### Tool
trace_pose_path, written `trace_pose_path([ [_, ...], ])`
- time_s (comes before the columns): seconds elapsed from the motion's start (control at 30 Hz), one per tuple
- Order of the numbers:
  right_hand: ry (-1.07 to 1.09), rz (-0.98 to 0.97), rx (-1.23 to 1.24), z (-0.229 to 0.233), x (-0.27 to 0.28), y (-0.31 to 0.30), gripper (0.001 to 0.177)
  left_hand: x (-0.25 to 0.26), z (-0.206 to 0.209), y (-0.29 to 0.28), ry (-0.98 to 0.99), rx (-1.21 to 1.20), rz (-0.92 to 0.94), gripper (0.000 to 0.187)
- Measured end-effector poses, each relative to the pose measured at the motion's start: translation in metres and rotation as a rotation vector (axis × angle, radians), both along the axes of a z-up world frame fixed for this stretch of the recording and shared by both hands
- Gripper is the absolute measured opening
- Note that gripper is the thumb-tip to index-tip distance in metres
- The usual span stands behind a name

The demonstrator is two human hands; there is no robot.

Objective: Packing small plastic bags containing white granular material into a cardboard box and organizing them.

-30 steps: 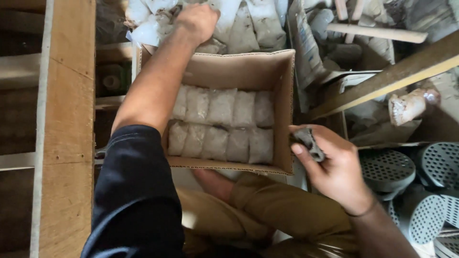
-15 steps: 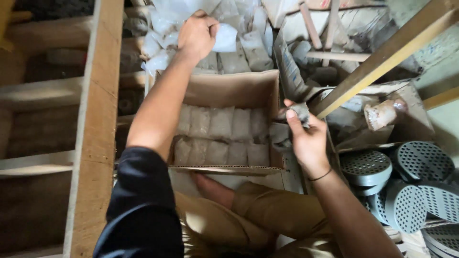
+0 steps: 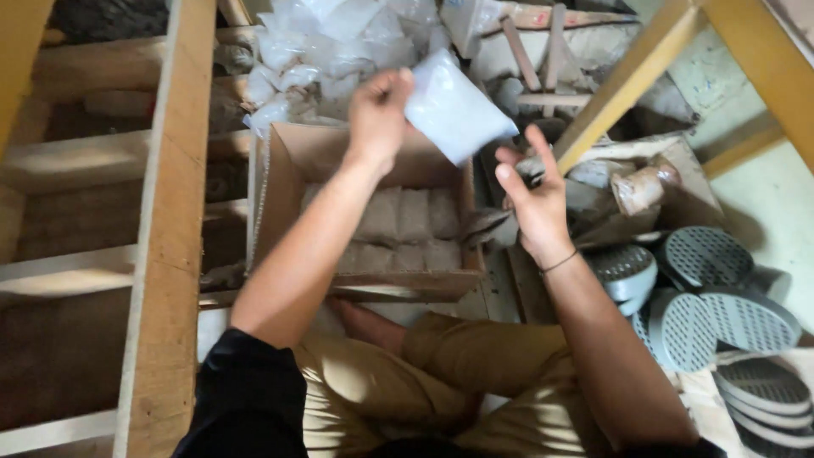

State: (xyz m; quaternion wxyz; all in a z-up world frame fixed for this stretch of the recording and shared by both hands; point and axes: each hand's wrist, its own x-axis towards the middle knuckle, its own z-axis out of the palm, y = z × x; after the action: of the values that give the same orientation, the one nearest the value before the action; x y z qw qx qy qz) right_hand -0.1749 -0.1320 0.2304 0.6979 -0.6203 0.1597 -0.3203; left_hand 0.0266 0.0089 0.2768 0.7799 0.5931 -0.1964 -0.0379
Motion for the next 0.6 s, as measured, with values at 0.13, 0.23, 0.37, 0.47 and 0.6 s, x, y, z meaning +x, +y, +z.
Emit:
trace_pose_path([
  [0.13, -0.06, -0.106, -0.138, -0.018, -0.009, -0.033, 0.066, -0.047, -0.006, -0.031, 0.242, 0.029, -0.091, 0.027],
  [0.23, 0.052, -0.077, -0.085, -0.006, -0.028, -0.044, 0.04, -0.066, 0.008, -0.039, 0.38, 0.104, -0.274, 0.052],
  [0.37, 0.186, -0.139, 0.062, 0.047, -0.05, -0.031, 0.034, -0.063, 0.013, -0.046, 0.529, 0.159, -0.476, 0.07],
  [0.47, 0.194, -0.144, 0.055, 0.053, -0.055, -0.032, 0.031, -0.037, -0.028, -0.069, 0.443, 0.224, -0.502, 0.062],
  [0.6, 0.207, -0.102, -0.047, 0.039, -0.055, -0.05, 0.032, 0.006, -0.067, -0.108, 0.398, 0.205, -0.512, 0.045],
])
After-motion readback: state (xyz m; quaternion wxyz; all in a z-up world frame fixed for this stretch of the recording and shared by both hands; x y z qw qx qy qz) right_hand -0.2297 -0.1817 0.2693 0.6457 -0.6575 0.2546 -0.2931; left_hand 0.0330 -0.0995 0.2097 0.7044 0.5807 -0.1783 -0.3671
